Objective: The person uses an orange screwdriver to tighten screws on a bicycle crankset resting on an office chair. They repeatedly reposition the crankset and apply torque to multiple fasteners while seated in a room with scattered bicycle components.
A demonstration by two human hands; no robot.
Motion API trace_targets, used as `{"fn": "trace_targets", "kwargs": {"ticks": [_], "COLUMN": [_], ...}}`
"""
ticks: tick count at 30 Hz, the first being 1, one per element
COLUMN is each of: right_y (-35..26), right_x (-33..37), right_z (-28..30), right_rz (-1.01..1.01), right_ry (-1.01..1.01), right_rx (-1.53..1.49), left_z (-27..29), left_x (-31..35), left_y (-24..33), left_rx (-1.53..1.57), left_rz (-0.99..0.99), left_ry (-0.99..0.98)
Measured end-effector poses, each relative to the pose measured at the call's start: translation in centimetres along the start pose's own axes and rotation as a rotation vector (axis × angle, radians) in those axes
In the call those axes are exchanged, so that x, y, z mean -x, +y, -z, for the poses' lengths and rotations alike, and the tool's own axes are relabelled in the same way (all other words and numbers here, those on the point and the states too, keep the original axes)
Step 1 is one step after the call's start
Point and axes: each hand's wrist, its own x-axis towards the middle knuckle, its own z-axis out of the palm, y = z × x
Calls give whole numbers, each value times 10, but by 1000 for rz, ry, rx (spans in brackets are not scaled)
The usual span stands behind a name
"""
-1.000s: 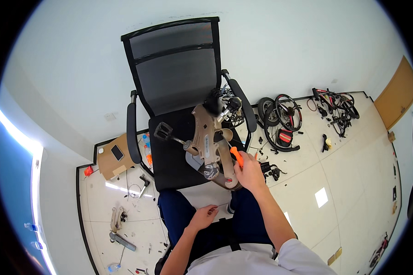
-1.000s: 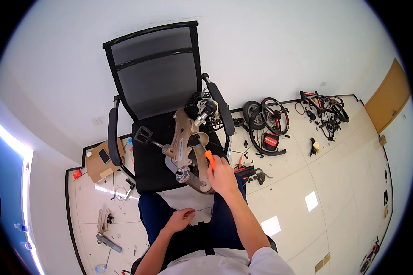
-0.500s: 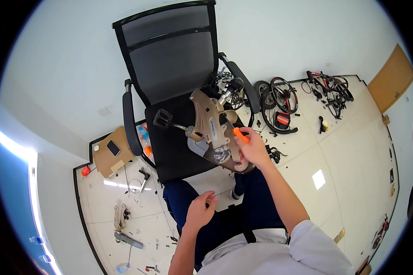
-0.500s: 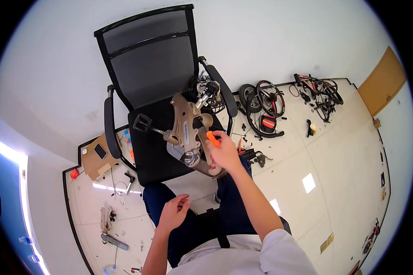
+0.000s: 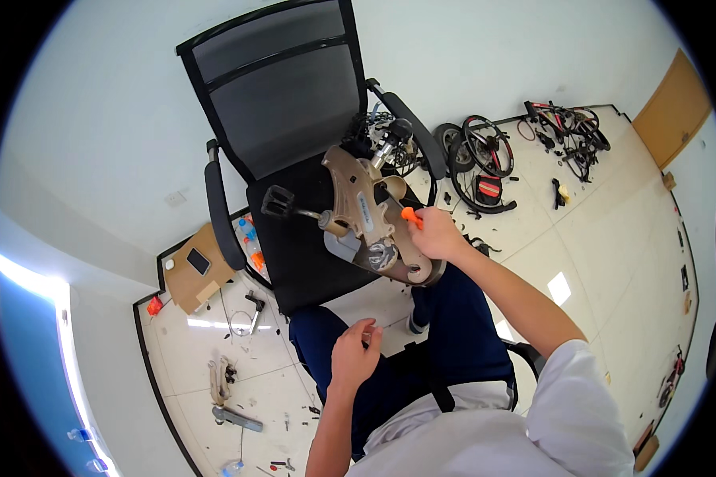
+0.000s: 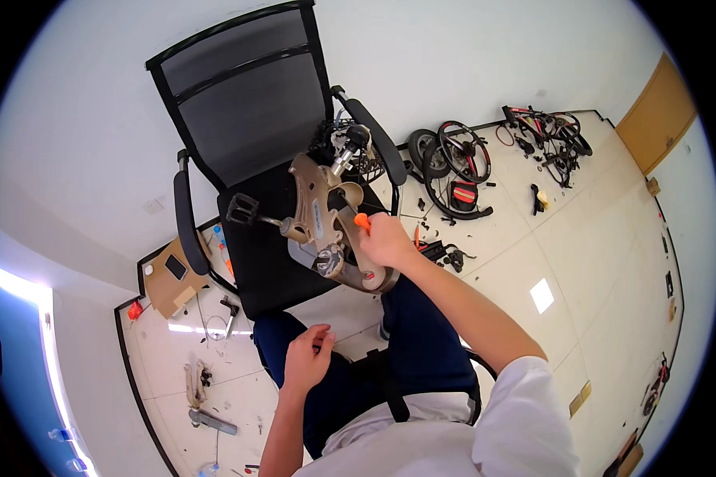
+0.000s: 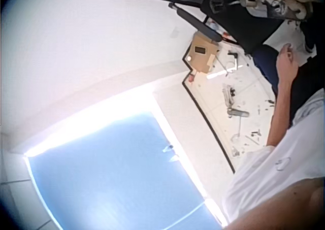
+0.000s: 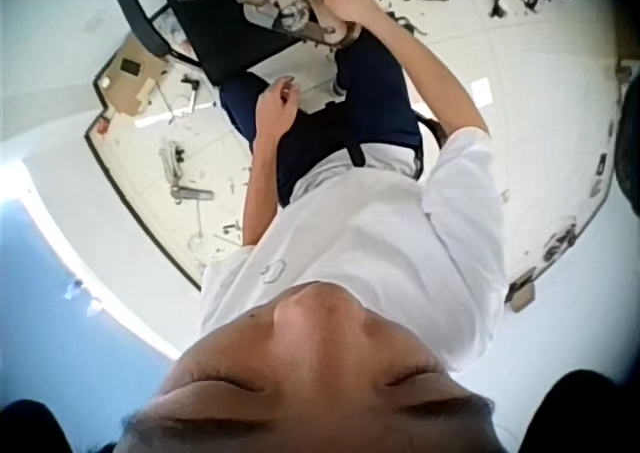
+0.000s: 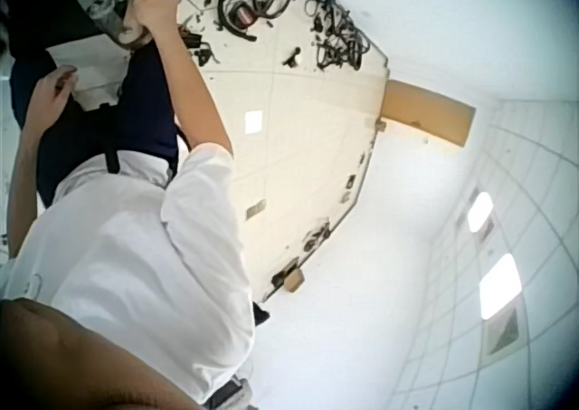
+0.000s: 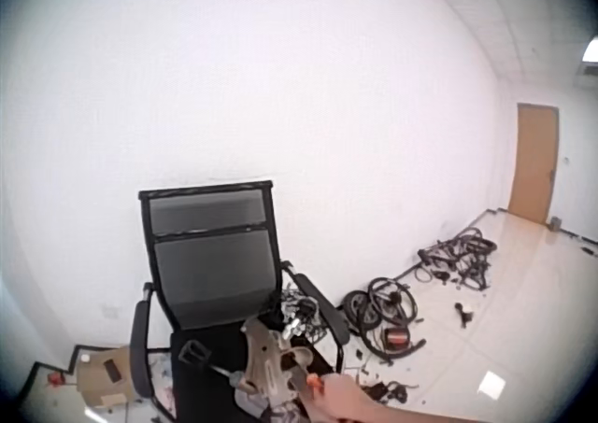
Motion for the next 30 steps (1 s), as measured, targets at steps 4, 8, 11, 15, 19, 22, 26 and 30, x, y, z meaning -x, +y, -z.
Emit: {"fn": "trace_targets", "kwargs": {"ticks": [4,8,11,15,19,22,26,30], "right_y": [-12,-27,-35,-19,7,4,-10,-19], "right_x": [11,7,8,-5,-11,-8,-8,-5], "right_z": [4,-5,7,17,9,-6,0,4], "right_rz": [235,277,345,-84,-545,-553,-463,-163], "right_ry": [149,173,85,-137,-257,-266,-281,-121], "right_rx": [518,745,597,-242,-1521,-1677,-1107,-125], "left_z": [1,-1,1,1,0,0,2,7], "left_x": [0,1,3,2,1,1,2,0], "left_y": [1,3,2,0,2,3,-1,-6], "left_rx": [-13,-35,-41,-32,-57,-63,-50,-43], "left_rz": [21,28,32,17,15,21,12,0], "left_ry": [-15,-25,-24,-23,-32,-46,-58,-61]}}
